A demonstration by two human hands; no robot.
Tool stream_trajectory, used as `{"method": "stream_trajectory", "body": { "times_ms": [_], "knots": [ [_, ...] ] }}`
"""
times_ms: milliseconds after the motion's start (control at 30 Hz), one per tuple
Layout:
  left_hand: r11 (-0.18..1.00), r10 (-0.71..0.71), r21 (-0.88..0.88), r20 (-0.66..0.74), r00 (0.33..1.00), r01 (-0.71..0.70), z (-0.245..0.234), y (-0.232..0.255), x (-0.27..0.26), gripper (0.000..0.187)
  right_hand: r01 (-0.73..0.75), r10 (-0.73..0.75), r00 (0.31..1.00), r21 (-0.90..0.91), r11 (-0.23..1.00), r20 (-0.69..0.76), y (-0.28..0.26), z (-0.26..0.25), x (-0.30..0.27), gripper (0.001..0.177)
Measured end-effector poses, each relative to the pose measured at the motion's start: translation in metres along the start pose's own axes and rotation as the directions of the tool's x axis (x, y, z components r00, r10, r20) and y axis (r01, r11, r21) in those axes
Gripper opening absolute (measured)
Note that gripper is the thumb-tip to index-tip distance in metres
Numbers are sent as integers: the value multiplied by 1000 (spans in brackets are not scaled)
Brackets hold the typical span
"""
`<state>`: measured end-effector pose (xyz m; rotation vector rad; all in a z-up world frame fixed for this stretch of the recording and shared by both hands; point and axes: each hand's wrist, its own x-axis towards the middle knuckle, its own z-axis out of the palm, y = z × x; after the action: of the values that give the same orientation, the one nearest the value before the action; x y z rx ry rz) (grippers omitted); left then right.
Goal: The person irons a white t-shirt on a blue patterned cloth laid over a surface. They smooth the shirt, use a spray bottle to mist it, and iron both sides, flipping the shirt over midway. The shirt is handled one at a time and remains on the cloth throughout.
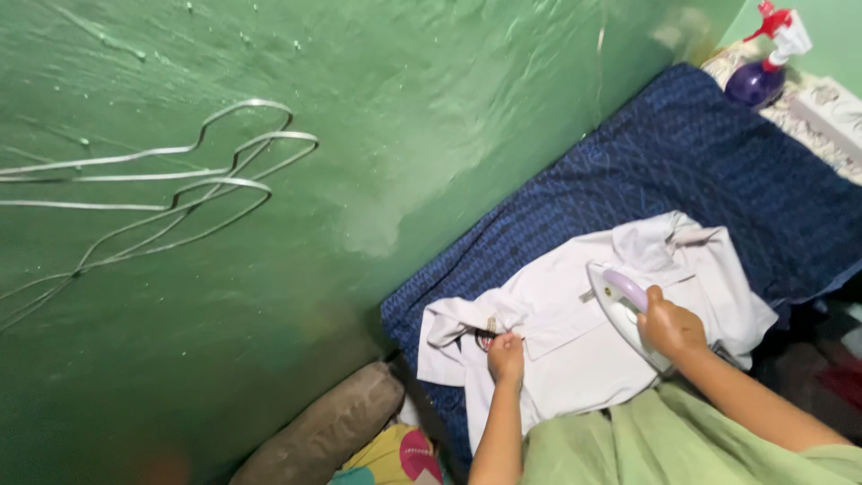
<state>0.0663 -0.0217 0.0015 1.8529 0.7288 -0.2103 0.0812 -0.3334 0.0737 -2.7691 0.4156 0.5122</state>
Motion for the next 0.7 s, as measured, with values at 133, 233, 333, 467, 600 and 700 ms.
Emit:
{"method": "stream_trajectory", "body": {
  "times_ms": [133, 233, 333, 467, 600, 700],
  "knots": [
    [999, -11, -37, -3, 1000, 11, 3, 1, -4, 23, 4, -3, 995, 2, 1000, -96, -18, 0, 46, 36],
    [999, 6, -41, -5, 1000, -7, -1, 3, -2, 23, 5, -7, 996, -25, 1000, -92, -6, 5, 50, 31],
    [997, -56, -51, 18, 998, 57, 3, 9, 4, 22, 45, -48, 998, -69, 997, -36, 41, 0, 27, 37],
    [984, -94, -149, 48, 994, 101, 7, 6, 4, 20, 16, -20, 999, -81, 997, -46, 83, -22, 17, 37],
    [952, -134, -257, 139, 981, 166, 10, 3, 1, 20, 48, -51, 998, -113, 992, -26, 71, -28, 36, 31],
    [998, -61, 13, 185, 981, 59, 14, 0, -6, 31, 93, -94, 996, -95, 991, -10, 74, -29, 46, 33]
  ]
}}
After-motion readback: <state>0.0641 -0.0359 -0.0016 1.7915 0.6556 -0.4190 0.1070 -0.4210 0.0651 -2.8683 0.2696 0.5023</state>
